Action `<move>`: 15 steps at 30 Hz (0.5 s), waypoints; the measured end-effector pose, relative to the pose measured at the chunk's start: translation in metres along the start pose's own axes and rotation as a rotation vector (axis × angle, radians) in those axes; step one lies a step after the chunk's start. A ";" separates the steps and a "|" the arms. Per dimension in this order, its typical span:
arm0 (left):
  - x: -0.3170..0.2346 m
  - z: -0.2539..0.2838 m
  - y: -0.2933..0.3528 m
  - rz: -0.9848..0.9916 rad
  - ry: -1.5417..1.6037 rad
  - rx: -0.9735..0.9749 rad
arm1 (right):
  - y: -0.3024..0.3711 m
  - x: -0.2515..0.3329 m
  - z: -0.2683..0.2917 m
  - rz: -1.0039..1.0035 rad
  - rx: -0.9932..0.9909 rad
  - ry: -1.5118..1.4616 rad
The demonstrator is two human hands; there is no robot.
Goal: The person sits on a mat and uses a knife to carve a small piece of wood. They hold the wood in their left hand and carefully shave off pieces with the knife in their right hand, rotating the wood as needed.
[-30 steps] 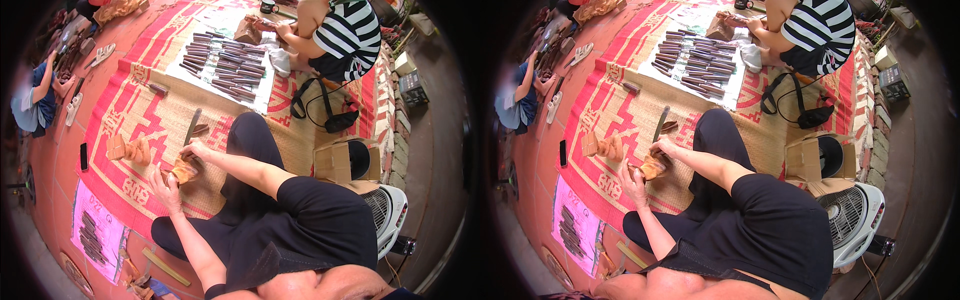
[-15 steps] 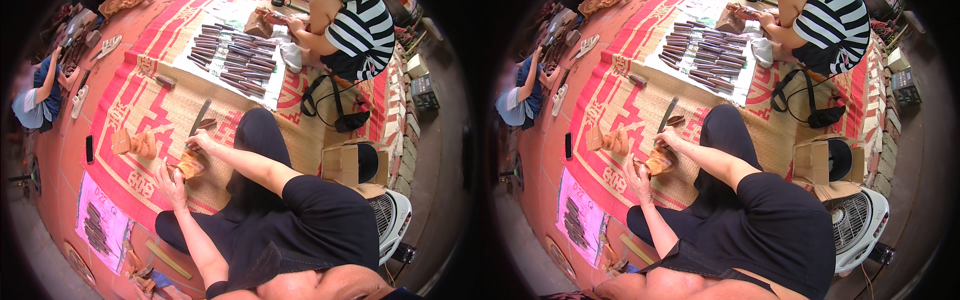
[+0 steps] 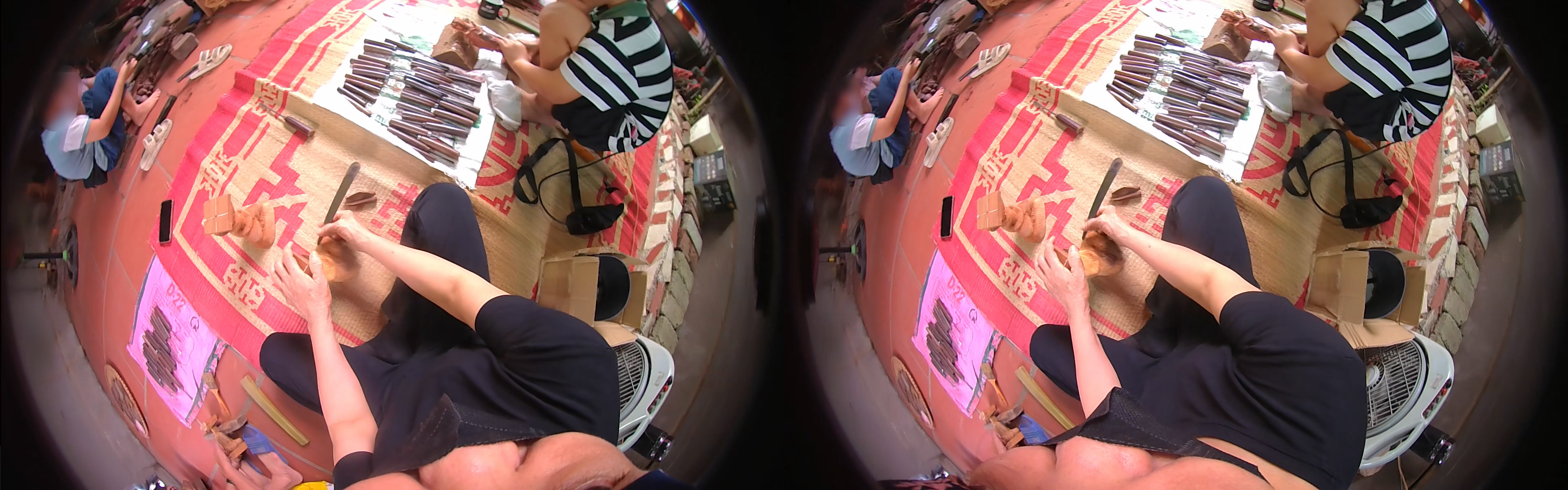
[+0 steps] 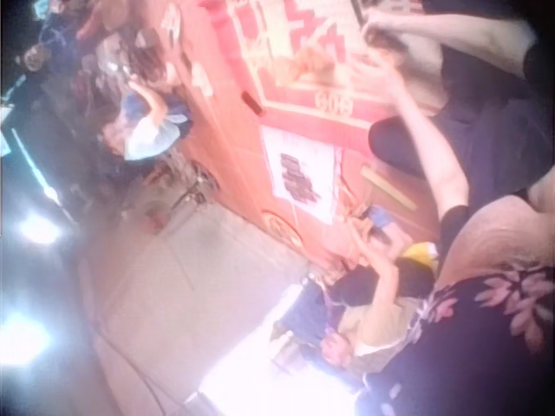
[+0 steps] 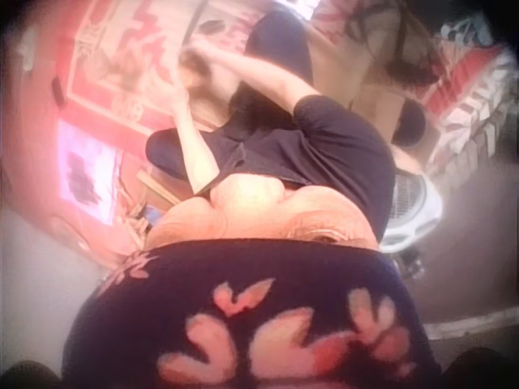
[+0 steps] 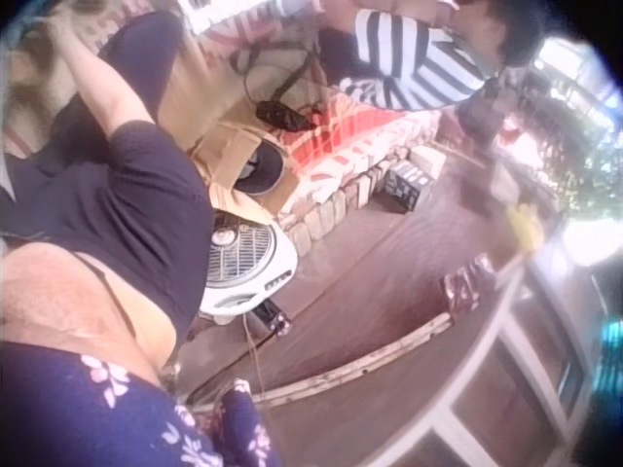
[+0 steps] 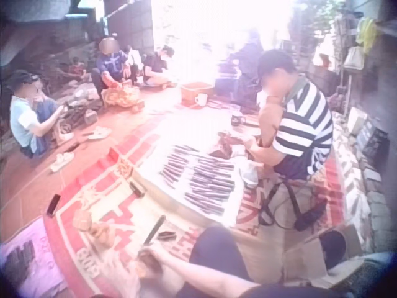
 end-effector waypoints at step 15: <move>0.009 0.009 0.010 -0.080 0.096 -0.017 | 0.017 0.009 -0.008 0.063 0.038 0.031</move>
Point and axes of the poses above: each hand's wrist, its own y-axis away from the middle knuckle, its own z-axis out of the back of the hand, x = y × z, the point moved 5 cm from there along -y, towards the middle knuckle, and after that the axes turned 2 degrees about -y, right-handed, at the moved point
